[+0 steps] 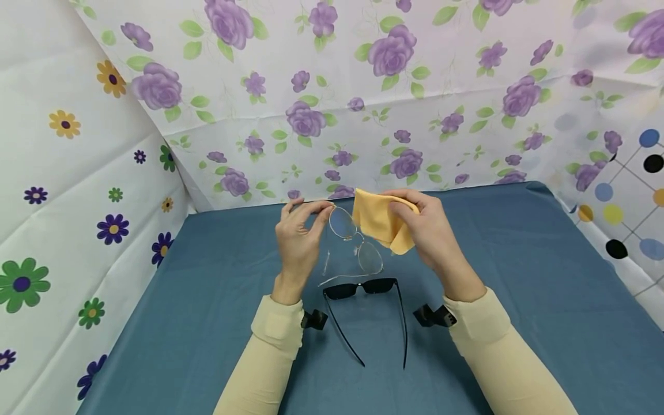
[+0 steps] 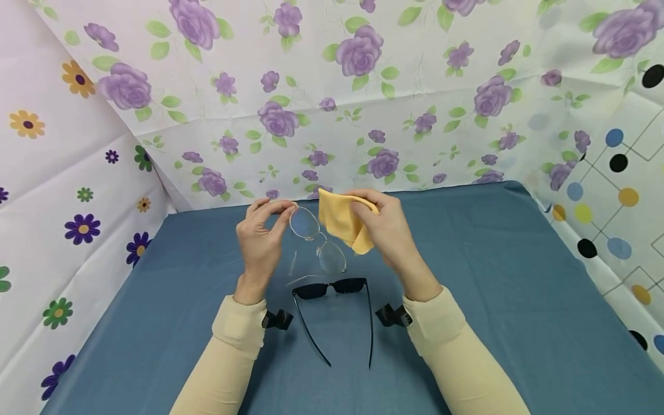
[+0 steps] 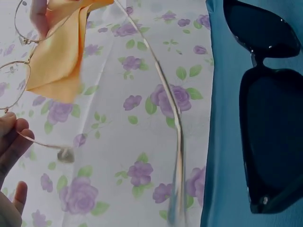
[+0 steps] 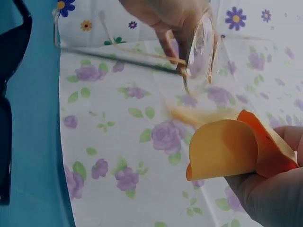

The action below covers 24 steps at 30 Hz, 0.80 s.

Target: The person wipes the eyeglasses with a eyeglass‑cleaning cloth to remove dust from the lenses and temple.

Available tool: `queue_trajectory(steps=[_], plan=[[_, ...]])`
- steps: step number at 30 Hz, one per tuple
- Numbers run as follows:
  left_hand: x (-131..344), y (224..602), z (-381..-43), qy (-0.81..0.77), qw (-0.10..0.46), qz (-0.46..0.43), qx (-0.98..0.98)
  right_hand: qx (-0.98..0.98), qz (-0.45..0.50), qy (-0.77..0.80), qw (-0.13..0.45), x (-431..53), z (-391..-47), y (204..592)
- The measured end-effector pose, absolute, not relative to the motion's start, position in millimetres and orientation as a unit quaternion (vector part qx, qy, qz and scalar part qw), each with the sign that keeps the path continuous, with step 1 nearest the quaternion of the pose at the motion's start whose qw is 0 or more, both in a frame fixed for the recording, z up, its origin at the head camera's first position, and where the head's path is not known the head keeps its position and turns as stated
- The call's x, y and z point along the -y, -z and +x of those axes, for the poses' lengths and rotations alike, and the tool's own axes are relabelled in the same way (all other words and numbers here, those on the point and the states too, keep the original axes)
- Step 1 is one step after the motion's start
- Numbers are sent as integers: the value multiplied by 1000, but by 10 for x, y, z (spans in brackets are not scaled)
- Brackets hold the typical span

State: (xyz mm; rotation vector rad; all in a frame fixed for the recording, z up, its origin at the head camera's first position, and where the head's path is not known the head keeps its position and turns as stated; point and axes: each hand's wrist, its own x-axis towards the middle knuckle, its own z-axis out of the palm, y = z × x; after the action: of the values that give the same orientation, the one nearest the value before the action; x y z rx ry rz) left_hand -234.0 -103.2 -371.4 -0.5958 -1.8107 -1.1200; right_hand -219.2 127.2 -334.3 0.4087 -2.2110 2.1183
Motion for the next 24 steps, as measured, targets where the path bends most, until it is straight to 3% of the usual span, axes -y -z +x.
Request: queue_trajectory(steps=[7,24], plan=[[1002,3715,-2321,439,433,-253,746,773,227,-577,132,-1083,-2058,3386],[991,3735,-2314,400,464,-220,759,760,394,-487,172,-971,-1993,3487]])
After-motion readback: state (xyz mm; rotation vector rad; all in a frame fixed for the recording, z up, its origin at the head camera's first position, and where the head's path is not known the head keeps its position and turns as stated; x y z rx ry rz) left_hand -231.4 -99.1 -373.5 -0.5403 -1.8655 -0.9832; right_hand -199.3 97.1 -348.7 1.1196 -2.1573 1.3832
